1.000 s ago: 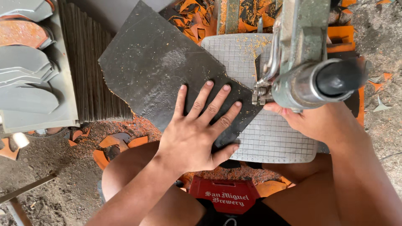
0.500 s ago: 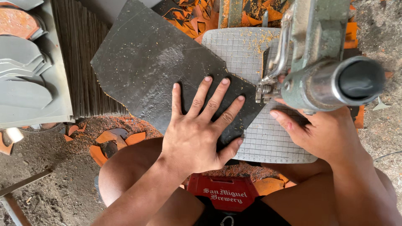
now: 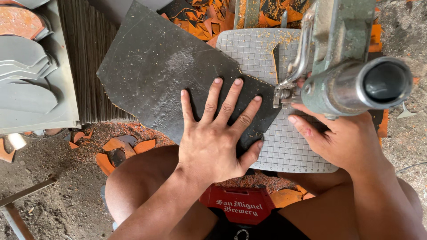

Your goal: The person uses a vertical cutting machine to cut a black rubber sheet into a specific shape. They guide the material through the blade, rotating and adjusting the sheet to follow the desired contour. The person removes the cut piece and continues cutting another section of the rubber.

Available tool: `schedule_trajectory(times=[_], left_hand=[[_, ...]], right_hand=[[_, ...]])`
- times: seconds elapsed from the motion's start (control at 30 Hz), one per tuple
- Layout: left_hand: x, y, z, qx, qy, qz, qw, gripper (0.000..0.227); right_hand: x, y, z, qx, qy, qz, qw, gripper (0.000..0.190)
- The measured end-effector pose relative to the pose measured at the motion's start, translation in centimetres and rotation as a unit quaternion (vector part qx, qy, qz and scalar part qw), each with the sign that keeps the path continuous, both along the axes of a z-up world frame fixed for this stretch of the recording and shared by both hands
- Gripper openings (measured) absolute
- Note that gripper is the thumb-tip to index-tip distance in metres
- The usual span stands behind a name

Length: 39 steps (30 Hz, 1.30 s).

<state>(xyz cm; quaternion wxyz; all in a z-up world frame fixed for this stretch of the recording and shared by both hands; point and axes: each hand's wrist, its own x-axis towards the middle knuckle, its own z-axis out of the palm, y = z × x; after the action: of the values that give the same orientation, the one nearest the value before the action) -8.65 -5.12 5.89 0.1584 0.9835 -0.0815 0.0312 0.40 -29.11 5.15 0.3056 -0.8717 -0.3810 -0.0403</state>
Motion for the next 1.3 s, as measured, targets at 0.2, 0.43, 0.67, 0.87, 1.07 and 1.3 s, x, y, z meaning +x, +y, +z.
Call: schedule_trajectory(times=[0.2, 0.43, 0.67, 0.87, 1.07, 1.3], left_hand=[[0.0, -0.3, -0.1, -0.005, -0.001, 0.014, 1.000, 0.070], [-0.1, -0.4, -0.2, -0.012, -0.019, 0.027, 0.999, 0.068], [0.0, -0.6, -0.1, -0.021, -0.026, 0.039, 0.999, 0.069], [0.1, -1.4, -0.5, -0.013, -0.032, 0.075, 0.997, 0.071], [-0.3, -2.6, 1.4, 0.021, -0.018, 0.132, 0.991, 0.075], [-3.0, -5.8, 2.2, 0.070, 0.171, 0.128, 0.974, 0.082]], right_hand=[[-0.2, 0.5, 0.5, -0.009, -0.006, -0.013, 1.000, 0.032], [-0.3, 0.5, 0.3, -0.007, -0.008, -0.020, 1.000, 0.029], [-0.5, 0.1, -0.1, -0.006, -0.008, -0.018, 1.000, 0.028], [-0.5, 0.7, 0.1, 0.001, -0.006, -0.028, 1.000, 0.024], [0.0, 1.3, 1.9, -0.147, -0.003, -0.040, 0.988, 0.057], [-7.7, 2.3, 4.2, -0.002, 0.043, -0.083, 0.996, 0.049]])
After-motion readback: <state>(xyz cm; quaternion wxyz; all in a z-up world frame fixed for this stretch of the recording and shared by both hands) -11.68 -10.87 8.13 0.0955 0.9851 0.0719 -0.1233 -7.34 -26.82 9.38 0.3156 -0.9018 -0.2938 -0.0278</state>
